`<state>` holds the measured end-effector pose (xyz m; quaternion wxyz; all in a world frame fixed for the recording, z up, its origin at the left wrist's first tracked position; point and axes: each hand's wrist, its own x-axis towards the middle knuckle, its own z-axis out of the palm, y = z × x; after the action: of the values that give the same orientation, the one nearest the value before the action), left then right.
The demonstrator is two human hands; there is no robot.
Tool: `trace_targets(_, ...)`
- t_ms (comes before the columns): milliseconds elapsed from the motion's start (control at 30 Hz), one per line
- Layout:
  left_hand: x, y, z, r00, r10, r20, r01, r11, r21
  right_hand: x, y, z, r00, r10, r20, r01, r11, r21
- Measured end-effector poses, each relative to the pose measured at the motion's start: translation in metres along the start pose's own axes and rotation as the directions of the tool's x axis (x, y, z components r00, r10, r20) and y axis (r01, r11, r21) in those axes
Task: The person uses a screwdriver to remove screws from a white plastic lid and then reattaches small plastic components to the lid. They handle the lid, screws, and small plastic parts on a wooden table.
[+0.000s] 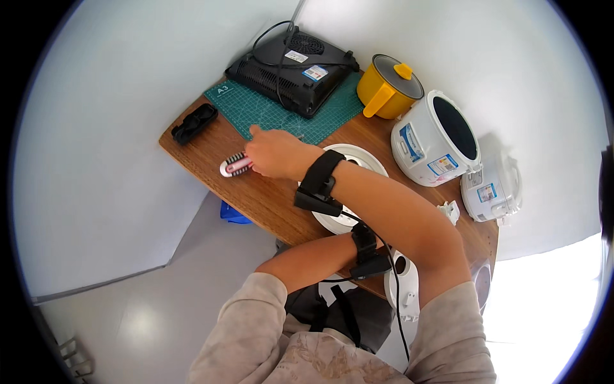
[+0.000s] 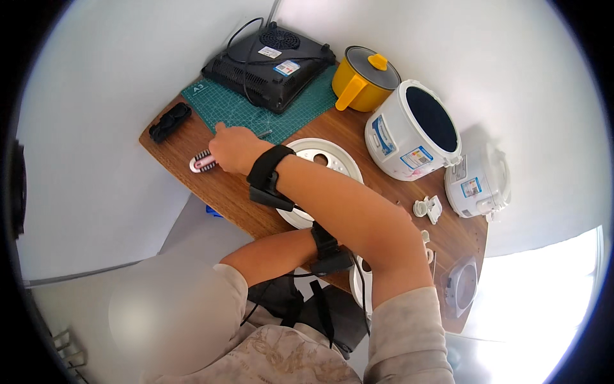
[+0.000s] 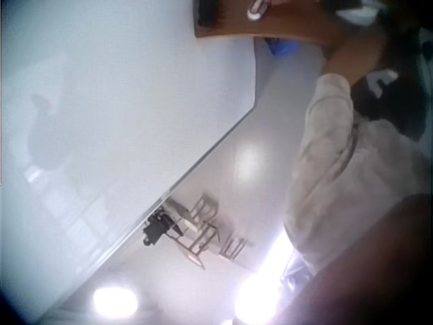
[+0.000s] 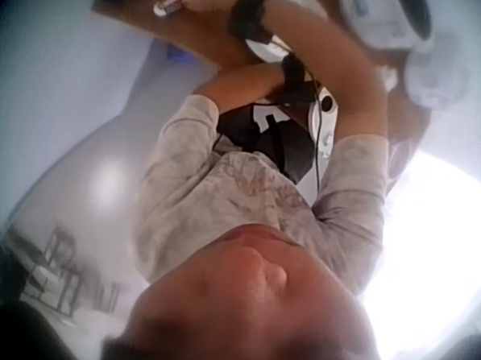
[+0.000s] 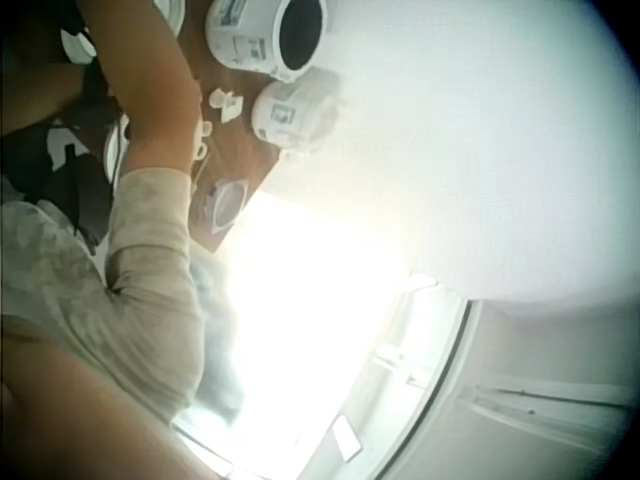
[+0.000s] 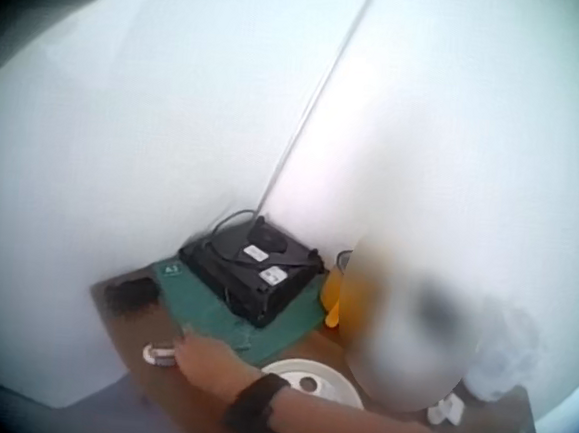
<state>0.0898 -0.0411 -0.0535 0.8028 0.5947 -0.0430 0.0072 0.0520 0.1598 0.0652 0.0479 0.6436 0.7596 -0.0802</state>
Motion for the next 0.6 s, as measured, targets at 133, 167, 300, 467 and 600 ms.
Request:
trace_targets(133,0.000,-0.002,0.003,1.000,-0.007,0.013,0.007,1.000,0.018,-0.006,0.009,0.003,0.997,-0.014,-0.079,0.012,1.000,-0.021)
trace_targets(167,0.000,-0.004,0.006,1.000,-0.011,0.022,0.011,1.000,0.020,-0.011,0.013,0.002,0.997,-0.029,-0.074,0.028,0.999,-0.024)
trace_targets(300,0.002,-0.015,0.005,1.000,-0.005,0.012,0.005,1.000,0.021,-0.049,0.005,-0.045,0.988,-0.021,-0.156,0.024,0.999,0.022)
trace_targets(467,0.011,-0.024,0.003,0.999,0.049,-0.010,-0.049,0.999,0.002,-0.139,0.007,-0.099,0.827,0.175,-0.534,-0.037,0.965,0.258)
trace_targets(600,0.023,0.042,0.023,0.990,-0.047,0.134,0.014,0.971,0.238,-0.263,-0.002,-0.106,0.705,0.428,-0.565,-0.218,0.889,0.402)
